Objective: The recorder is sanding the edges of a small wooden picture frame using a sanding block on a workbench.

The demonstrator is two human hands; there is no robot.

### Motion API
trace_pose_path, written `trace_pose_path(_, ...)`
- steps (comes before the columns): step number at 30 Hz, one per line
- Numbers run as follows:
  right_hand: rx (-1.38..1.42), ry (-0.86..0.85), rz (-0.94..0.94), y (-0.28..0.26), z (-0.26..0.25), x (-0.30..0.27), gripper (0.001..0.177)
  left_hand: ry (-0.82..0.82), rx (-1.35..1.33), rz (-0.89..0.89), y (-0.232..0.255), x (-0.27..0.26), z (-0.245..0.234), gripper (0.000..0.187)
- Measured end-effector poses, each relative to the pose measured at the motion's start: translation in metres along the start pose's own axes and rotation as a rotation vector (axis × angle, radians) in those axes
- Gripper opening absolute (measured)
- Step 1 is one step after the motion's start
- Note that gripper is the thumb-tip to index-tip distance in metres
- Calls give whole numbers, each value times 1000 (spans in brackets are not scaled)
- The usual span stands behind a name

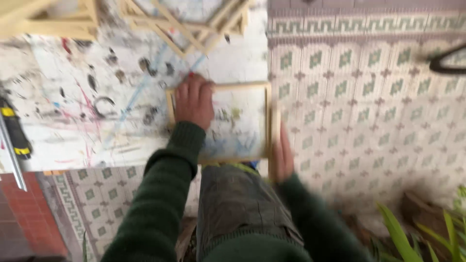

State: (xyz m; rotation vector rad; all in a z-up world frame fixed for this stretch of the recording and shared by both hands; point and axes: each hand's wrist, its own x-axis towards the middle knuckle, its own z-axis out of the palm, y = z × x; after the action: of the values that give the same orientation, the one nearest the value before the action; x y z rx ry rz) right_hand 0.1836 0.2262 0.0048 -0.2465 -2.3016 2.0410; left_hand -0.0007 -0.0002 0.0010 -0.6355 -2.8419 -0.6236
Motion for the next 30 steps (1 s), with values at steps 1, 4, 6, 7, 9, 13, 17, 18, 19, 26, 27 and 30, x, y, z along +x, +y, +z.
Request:
trace_pose_path(1,4,-2,-4,0,2,-7,59,3,5,0,0,1,-2,17)
trace_pose_path(4,113,8,85,20,1,-3,59,18,5,19,1,7,-3,18)
trace_pose_path(6,-197,13,-8,52,-8,27,57,46,5,35,5,3,-8,19)
trace_pose_path(7,-196,11,-9,45,-5,63,57,47,7,33,4,0,-6,19)
trace_pose_path(9,-138,77,75,31,2,136,57,38,2,39,2,-4,-2,18)
trace_pose_path(13,-129,32,-35,14,-1,51,52,6,8,12,6,0,-11,18)
trace_pose_path(17,-62,39,128,11,3,-10,59,35,-14,27,2,6,-7,19)
trace_pose_path(18,-68,40,203,11,2,-13,59,40,-2,35,5,3,-8,19)
trace_pose_path(19,-69,38,211,11,2,20,59,33,-4,32,6,0,-9,19)
trace_pose_path(26,-185,17,61,29,-6,39,59,-27,3,-12,5,-17,1,18)
trace_pose_path(27,-224,15,-19,49,-5,23,58,-6,49,-22,-4,-5,7,19)
trace_pose_path(30,125,-5,560,-15,4,-26,68,68,24,34,2,1,0,14)
